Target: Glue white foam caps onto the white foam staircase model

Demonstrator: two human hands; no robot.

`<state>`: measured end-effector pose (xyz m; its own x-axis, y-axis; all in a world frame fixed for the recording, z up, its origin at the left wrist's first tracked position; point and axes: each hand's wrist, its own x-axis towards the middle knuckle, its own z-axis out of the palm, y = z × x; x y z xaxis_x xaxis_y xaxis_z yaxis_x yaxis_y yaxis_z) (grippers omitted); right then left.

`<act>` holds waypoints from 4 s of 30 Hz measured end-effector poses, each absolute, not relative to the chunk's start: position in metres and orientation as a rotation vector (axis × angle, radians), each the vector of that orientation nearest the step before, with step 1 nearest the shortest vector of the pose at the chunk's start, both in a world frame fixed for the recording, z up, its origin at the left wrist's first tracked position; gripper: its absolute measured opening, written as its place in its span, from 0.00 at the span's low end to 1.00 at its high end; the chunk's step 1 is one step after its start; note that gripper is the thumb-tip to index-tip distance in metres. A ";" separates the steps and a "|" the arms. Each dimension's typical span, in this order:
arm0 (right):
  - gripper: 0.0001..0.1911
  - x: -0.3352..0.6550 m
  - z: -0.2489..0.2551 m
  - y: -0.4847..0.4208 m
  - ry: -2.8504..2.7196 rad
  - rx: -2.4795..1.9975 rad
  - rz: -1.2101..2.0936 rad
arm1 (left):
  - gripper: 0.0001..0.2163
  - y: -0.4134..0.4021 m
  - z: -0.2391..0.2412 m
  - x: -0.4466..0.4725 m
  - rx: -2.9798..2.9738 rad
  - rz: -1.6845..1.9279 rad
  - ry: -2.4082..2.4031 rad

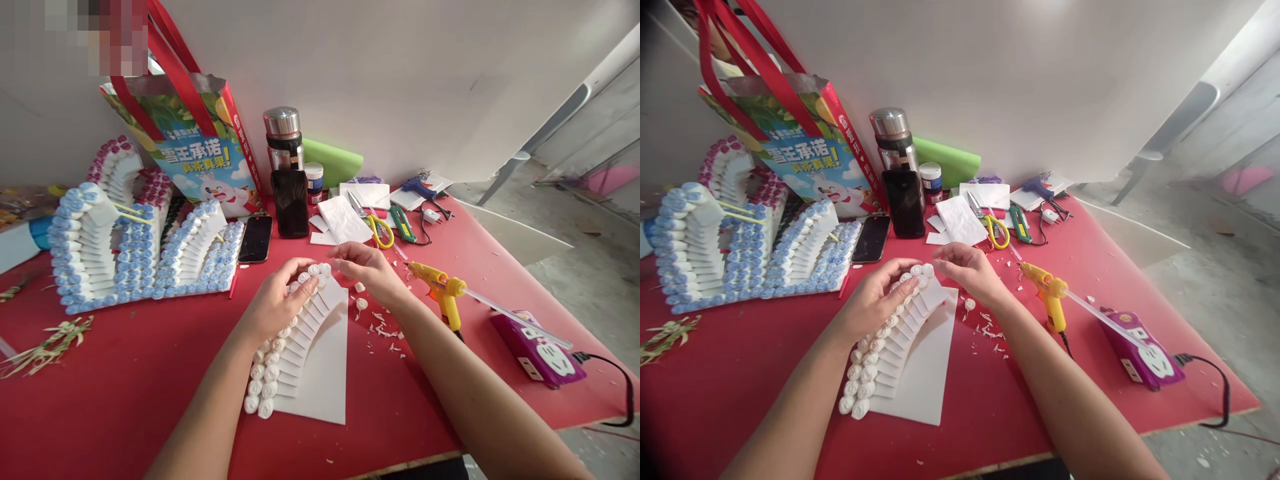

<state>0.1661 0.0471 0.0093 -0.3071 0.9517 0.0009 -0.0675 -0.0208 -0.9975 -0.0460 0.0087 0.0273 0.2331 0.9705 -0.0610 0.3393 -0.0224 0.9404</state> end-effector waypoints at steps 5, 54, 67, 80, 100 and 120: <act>0.12 0.154 0.004 0.046 -1.310 -0.947 1.510 | 0.20 0.009 0.028 -0.045 1.533 0.818 1.241; 0.20 0.168 -0.012 0.049 -1.159 -1.104 1.427 | 0.23 0.051 0.045 -0.028 1.276 0.732 1.211; 0.19 0.169 -0.010 0.048 -1.165 -1.114 1.424 | 0.28 0.053 0.042 -0.042 1.198 0.712 1.226; 0.18 0.167 -0.015 0.049 -1.131 -1.091 1.431 | 0.27 0.051 0.041 -0.038 1.174 0.702 1.178; 0.18 0.192 -0.018 0.062 -0.974 -1.072 0.828 | 0.30 0.043 0.040 -0.046 1.109 0.728 1.174; 0.16 0.182 -0.039 0.056 -2.043 -1.481 0.328 | 0.30 0.059 0.028 -0.056 1.031 1.107 1.283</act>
